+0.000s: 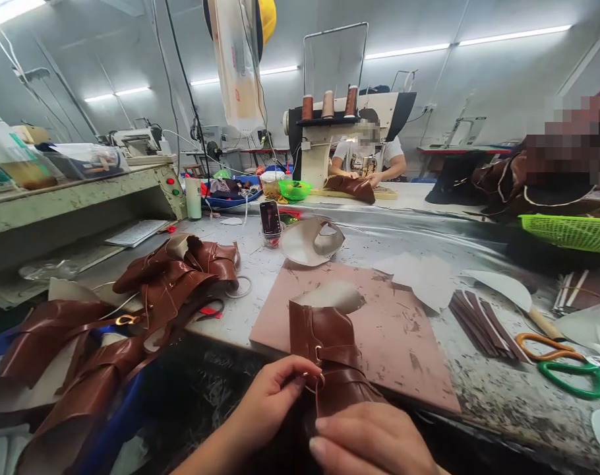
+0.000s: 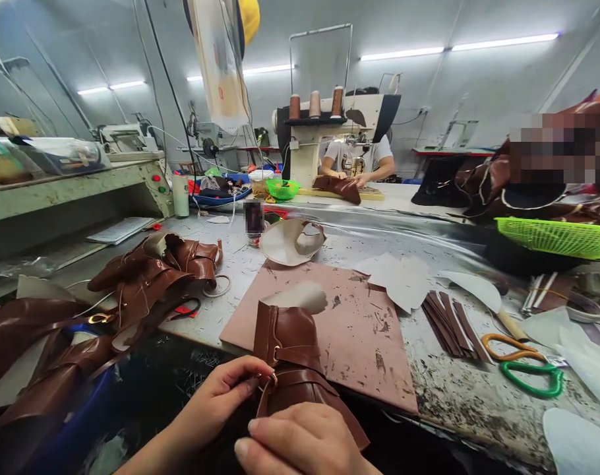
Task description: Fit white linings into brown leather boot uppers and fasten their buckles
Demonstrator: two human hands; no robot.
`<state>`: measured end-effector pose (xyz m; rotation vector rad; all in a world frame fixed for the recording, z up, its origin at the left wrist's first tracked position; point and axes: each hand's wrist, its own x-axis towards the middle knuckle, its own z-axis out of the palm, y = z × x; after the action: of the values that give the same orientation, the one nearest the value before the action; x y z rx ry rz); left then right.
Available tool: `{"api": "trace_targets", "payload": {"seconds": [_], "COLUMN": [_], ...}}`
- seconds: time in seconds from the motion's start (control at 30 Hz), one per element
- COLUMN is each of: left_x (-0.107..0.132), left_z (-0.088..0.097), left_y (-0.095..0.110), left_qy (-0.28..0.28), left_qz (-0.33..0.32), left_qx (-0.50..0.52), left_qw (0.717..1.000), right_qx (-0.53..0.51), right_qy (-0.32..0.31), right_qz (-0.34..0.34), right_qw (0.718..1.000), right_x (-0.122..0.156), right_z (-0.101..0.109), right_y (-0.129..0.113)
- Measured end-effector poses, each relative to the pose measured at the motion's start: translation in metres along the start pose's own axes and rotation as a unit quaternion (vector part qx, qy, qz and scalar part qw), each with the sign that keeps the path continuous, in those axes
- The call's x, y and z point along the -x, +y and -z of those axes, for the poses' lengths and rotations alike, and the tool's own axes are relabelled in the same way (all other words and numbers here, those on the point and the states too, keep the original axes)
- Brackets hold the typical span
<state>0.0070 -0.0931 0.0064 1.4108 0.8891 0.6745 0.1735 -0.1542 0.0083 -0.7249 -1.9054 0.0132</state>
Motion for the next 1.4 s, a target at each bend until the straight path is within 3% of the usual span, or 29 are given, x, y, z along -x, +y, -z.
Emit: {"api": "trace_targets", "payload": {"seconds": [0.07,0.17,0.23,0.3,0.37,0.47,0.57,0.6,0.67,0.77,0.87,0.97,1.1,1.13,1.2,1.27,1.33,1.4], "left_x": [0.0,-0.001,-0.004,-0.005,-0.005,-0.003,-0.002,-0.003,-0.005,-0.011,-0.015,-0.018,-0.022,-0.023,-0.024,-0.023,-0.022,-0.021], "left_z": [0.0,-0.005,-0.008,-0.01,-0.009,-0.005,-0.003,-0.003,-0.004,-0.006,-0.008,-0.01,-0.009,-0.009,-0.008,-0.008,-0.008,-0.009], "left_y": [0.003,0.008,0.009,0.01,0.01,0.009,0.01,0.011,0.013,0.018,0.019,0.016,0.007,0.004,0.0,-0.002,-0.003,-0.003], "left_qy": [-0.011,-0.021,-0.011,0.002,0.02,0.04,-0.002,-0.023,-0.052,-0.053,-0.037,-0.03,-0.01,-0.004,-0.005,-0.019,-0.025,-0.016], "left_qz": [-0.01,-0.014,0.004,0.023,0.015,-0.092,-0.228,-0.243,-0.215,-0.116,-0.033,0.009,0.031,0.037,0.053,0.07,0.076,0.073], "left_qx": [-0.045,-0.072,-0.044,-0.032,-0.077,-0.234,-0.379,-0.402,-0.408,-0.293,-0.076,0.056,0.14,0.164,0.213,0.262,0.295,0.306], "left_qw": [0.999,0.997,0.999,0.999,0.997,0.967,0.897,0.882,0.886,0.947,0.996,0.998,0.99,0.986,0.976,0.962,0.952,0.949], "right_qx": [-0.023,-0.13,-0.163,-0.115,-0.031,0.07,0.179,0.208,0.203,0.023,-0.157,-0.213,-0.294,-0.301,-0.262,-0.186,-0.117,-0.066], "right_qy": [0.045,0.145,0.179,0.152,0.067,-0.029,-0.015,0.001,0.021,-0.019,-0.064,-0.113,-0.185,-0.196,-0.221,-0.23,-0.201,-0.137], "right_qz": [-0.101,-0.295,-0.341,-0.339,-0.306,-0.22,-0.13,-0.117,-0.129,-0.234,-0.375,-0.444,-0.481,-0.477,-0.425,-0.311,-0.217,-0.178], "right_qw": [0.994,0.935,0.908,0.921,0.949,0.973,0.975,0.971,0.97,0.972,0.911,0.863,0.805,0.802,0.838,0.903,0.948,0.972], "right_x": [0.004,0.004,0.001,-0.003,-0.004,0.001,0.007,0.008,0.007,-0.001,-0.012,-0.02,-0.022,-0.02,-0.014,-0.006,0.0,0.004], "right_z": [0.001,0.002,0.004,0.009,0.016,0.02,0.016,0.013,0.009,0.006,0.008,0.012,0.018,0.019,0.017,0.012,0.004,-0.002], "right_y": [0.004,0.013,0.024,0.035,0.047,0.059,0.062,0.06,0.054,0.041,0.035,0.036,0.032,0.031,0.028,0.028,0.029,0.03]}}
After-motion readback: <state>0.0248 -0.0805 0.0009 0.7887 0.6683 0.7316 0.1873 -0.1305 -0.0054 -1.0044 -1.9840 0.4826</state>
